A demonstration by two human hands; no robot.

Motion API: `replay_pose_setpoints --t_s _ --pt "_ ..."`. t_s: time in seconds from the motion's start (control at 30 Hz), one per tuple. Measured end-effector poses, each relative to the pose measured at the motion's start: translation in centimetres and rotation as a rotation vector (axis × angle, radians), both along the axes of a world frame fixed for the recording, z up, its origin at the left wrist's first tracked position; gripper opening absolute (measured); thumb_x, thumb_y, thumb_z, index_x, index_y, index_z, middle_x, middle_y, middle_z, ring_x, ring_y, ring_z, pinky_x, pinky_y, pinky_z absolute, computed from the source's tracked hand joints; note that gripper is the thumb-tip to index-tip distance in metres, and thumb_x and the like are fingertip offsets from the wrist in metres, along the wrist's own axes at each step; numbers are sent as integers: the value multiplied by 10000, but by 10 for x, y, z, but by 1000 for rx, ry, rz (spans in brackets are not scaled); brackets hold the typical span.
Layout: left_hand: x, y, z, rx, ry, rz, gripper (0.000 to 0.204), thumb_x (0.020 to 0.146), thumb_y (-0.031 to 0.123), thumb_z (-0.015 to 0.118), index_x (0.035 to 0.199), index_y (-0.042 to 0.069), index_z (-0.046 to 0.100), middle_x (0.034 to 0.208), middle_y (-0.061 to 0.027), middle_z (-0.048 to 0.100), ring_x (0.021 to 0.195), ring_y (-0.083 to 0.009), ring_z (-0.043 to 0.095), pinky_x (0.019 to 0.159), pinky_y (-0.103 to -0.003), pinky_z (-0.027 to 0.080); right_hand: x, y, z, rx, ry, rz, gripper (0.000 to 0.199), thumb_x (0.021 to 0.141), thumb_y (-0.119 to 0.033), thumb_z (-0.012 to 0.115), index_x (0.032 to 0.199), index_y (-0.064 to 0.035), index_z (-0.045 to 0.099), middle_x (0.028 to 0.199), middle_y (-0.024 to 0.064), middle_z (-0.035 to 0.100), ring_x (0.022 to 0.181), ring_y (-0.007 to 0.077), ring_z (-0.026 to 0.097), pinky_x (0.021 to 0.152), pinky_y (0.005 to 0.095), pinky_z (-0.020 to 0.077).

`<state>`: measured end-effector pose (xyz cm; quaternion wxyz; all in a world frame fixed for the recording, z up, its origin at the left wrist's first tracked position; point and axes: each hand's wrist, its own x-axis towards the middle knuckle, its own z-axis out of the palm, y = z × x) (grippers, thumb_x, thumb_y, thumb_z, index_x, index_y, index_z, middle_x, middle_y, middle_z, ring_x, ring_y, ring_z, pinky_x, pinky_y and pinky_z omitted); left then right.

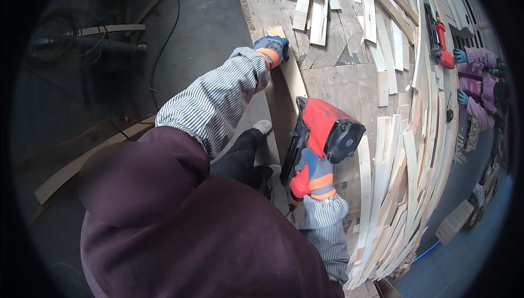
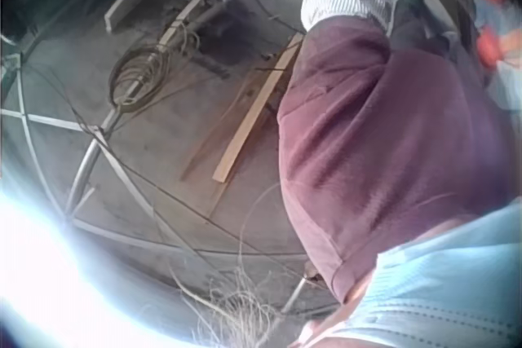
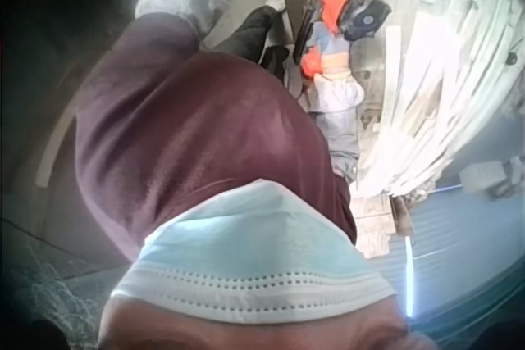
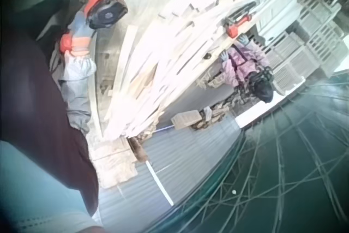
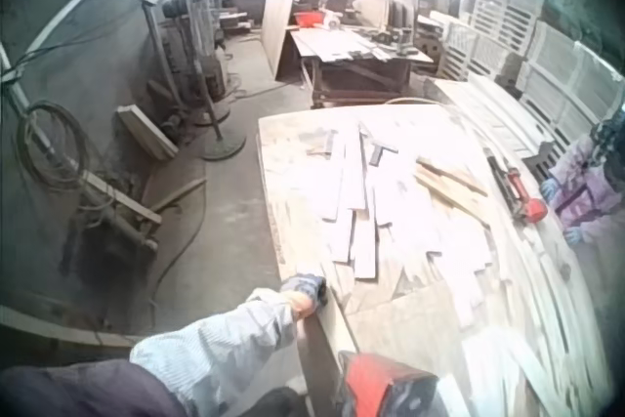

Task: The person uses a nail gun to fasten a long wooden plank to a workbench, then uses a hammer to tap the plank into place. They measure the plank with a tape measure and continue arranging and securing additional planks on the bench.

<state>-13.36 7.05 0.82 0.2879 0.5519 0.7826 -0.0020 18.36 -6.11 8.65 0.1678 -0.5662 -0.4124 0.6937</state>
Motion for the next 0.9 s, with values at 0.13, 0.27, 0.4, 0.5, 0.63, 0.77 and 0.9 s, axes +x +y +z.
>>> replay_pose_setpoints --t_s 0.13,0.27,0.4,0.5,0.63,0.77,0.9 --pt "-1 5 -1 -66 -81 95 211 756 218 704 957 169 663 972 -62 685 925 -267 652 804 -355 515 -49 38 13 -45 20 26 9 799 -27 587 790 -27 586 701 44 570 599 146 569 494 317 453" --pt "5 7 10 -99 -16 64 223 768 209 691 986 169 668 995 -62 685 948 -260 655 815 -343 516 -58 55 -4 6 -100 215 58 776 -51 558 741 -6 570 606 76 550 494 198 550 469 333 458" --pt "3 5 8 -88 -56 42 195 787 204 675 978 166 665 992 -50 689 939 -242 661 812 -321 519 -33 58 -33 60 -214 462 239 840 -244 577 800 -11 610 639 64 597 510 183 563 568 349 470" --pt "-18 7 -40 -156 -207 197 180 784 199 693 961 177 667 1010 -56 684 946 -241 659 799 -321 520 -53 51 -6 -102 -212 213 161 837 -182 602 828 -21 608 652 59 590 499 173 549 516 343 461" --pt "-21 2 -13 -65 -99 23 220 768 209 725 971 149 668 972 -79 687 912 -251 654 780 -342 518 -8 2 28 -84 -67 -74 178 793 -18 612 970 -32 593 667 32 564 467 137 514 424 318 430" --pt "-10 19 -3 -43 -262 127 267 745 298 749 935 124 679 937 -101 685 914 -276 649 790 -384 505 97 -102 26 317 -455 -40 224 768 -130 642 968 -35 610 781 72 635 701 228 610 626 365 502" --pt "-11 21 -10 43 66 -149 313 710 339 763 903 105 685 922 -150 679 907 -308 646 773 -399 505 185 -241 25 274 -970 145 162 775 -170 609 904 -74 628 766 101 636 647 248 612 572 373 493"
